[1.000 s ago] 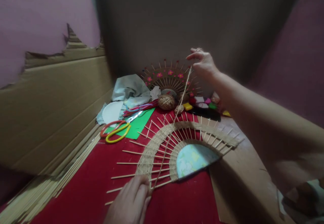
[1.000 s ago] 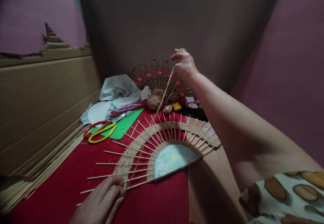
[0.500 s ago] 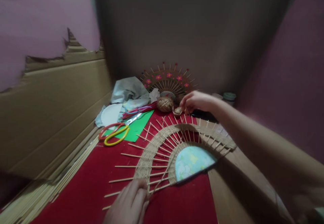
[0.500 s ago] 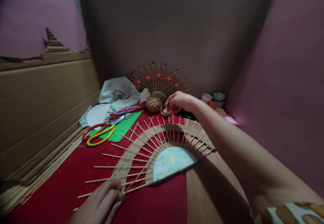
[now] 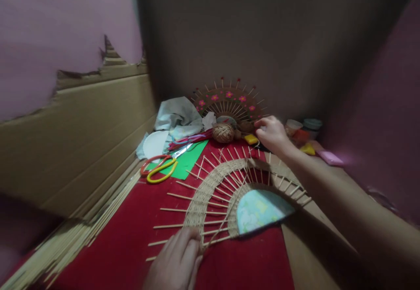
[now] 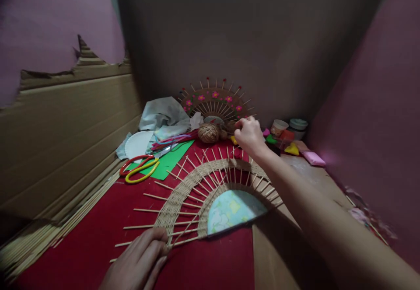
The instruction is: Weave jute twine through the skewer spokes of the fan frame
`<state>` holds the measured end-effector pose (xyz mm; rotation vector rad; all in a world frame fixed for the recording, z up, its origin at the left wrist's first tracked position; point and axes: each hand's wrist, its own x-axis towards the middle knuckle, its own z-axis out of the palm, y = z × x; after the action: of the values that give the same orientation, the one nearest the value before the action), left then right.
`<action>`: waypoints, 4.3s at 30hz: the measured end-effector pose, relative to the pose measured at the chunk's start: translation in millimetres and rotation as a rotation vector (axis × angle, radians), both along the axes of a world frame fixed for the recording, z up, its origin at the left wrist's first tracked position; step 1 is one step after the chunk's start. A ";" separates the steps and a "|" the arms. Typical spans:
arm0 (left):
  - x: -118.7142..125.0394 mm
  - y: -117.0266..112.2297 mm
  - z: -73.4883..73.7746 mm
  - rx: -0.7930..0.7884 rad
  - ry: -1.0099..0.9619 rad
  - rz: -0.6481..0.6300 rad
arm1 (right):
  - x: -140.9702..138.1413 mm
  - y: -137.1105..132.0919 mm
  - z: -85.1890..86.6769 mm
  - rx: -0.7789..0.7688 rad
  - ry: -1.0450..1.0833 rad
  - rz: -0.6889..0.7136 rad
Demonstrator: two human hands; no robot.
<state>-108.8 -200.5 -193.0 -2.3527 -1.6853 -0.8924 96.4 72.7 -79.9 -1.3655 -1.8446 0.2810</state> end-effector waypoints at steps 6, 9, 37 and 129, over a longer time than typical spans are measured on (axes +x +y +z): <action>10.5 -7.4 21.3 -0.177 -0.148 0.012 | -5.4 -103.2 8.2 0.066 0.014 0.364; 11.6 -10.4 31.8 -0.264 -0.306 0.014 | -10.4 -157.5 1.4 -0.424 0.145 0.610; -5.9 -29.4 72.2 -0.356 -0.665 -0.063 | -72.7 -241.5 -64.8 -1.521 1.439 0.298; -18.8 -4.1 75.2 -0.378 -0.354 0.056 | -51.0 -250.4 -66.2 -1.540 1.504 0.628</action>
<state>-127.6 -204.7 -117.7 -2.4677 -2.2192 -1.1204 45.4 -177.7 -146.1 -0.6325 -0.3851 2.5220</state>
